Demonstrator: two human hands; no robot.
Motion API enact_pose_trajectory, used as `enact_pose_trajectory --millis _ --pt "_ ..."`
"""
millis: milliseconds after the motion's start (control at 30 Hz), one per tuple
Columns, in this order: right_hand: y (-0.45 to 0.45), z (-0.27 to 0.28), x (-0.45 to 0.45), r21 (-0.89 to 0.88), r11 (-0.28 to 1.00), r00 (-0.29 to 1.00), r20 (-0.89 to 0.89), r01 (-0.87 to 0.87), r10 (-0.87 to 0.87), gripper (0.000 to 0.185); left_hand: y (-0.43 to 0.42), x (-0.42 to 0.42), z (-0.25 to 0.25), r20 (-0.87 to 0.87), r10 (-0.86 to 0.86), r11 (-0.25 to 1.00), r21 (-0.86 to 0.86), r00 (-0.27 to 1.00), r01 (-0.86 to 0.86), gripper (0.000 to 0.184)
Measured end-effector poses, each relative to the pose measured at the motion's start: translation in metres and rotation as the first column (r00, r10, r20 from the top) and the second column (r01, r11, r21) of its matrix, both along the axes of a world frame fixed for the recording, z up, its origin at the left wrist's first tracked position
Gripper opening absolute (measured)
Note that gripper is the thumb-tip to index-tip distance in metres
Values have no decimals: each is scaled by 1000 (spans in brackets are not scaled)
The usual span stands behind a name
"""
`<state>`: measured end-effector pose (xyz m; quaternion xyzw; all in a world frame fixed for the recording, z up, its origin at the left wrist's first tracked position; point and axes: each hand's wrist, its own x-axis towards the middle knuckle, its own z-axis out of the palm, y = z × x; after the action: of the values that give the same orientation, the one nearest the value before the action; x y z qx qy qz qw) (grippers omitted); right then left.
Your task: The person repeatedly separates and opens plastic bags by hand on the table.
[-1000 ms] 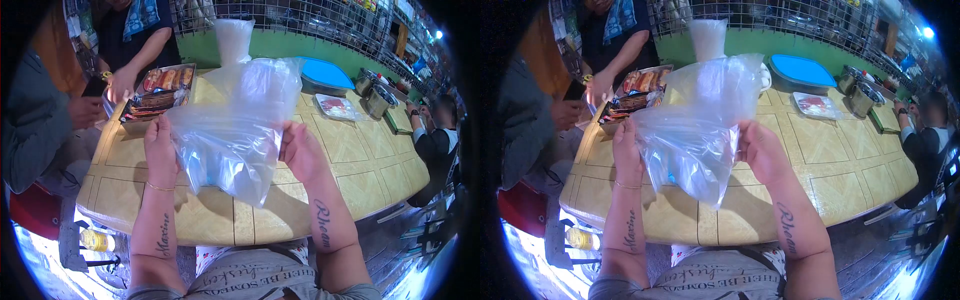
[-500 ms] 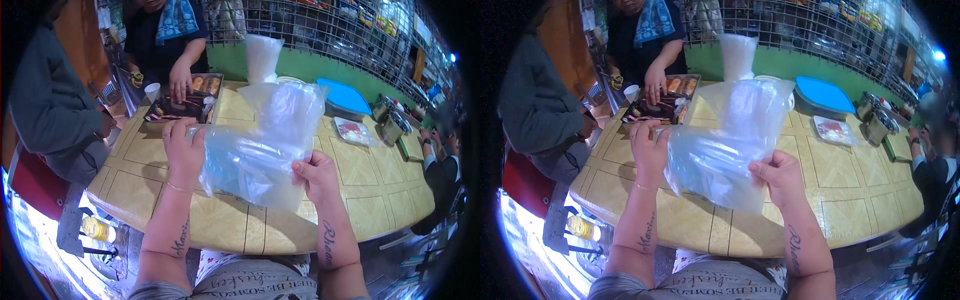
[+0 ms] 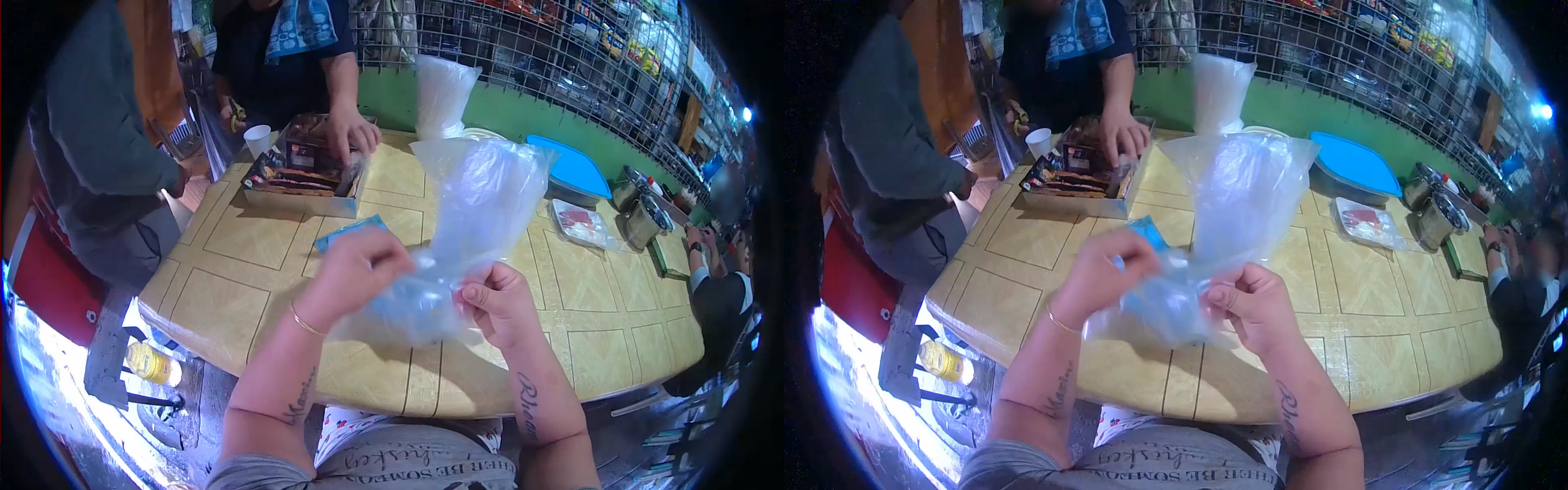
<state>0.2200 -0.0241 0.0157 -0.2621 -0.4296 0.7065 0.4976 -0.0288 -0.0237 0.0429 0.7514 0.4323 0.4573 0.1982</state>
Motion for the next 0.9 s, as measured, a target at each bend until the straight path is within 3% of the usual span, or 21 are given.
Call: enact_pose_trajectory --millis 67,133,167,267,333,400,433,467,533,633,733,833,900 --pt "-2 4 -2 17 1000 999 -29 -12 13 22 10 -23 3 254 267 961 0 929 -276 5" --pt "0 3 0 42 999 1000 -14 -18 18 22 22 -56 1 543 437 862 -25 717 -506 5" --pt "3 1 4 59 998 1000 13 -15 15 23 25 -68 0 658 474 793 -30 585 -608 6" --pt "5 -1 5 70 996 998 33 52 -54 24 18 -83 9 732 415 605 220 540 -765 10" --pt "5 0 2 83 992 995 27 97 -100 25 12 -60 2 563 343 673 412 752 -614 13" --pt "3 -1 -6 106 987 992 15 120 -123 26 -10 -17 -1 213 282 846 404 935 -347 10" --pt "1 -2 -8 118 984 991 24 130 -134 26 -24 6 7 41 170 957 231 985 -175 18" --pt "-1 -3 -10 130 982 989 32 140 -146 26 -32 26 11 -58 65 980 194 996 -52 21" --pt "-4 -5 -14 147 977 987 26 154 -159 26 -38 48 5 -288 4 999 50 958 10 18" --pt "-7 -8 -17 151 980 991 -21 131 -129 27 -30 52 -3 -190 -41 993 -117 981 18 19" --pt "-4 -4 -11 149 989 991 -133 19 1 29 -16 39 -17 210 -124 953 -246 970 175 16" --pt "1 -1 3 196 976 934 -322 -92 153 28 3 14 -13 70 163 982 -107 984 -155 13" --pt "1 6 9 192 977 892 -418 -95 170 25 22 -13 -19 86 236 972 -35 968 -234 15"
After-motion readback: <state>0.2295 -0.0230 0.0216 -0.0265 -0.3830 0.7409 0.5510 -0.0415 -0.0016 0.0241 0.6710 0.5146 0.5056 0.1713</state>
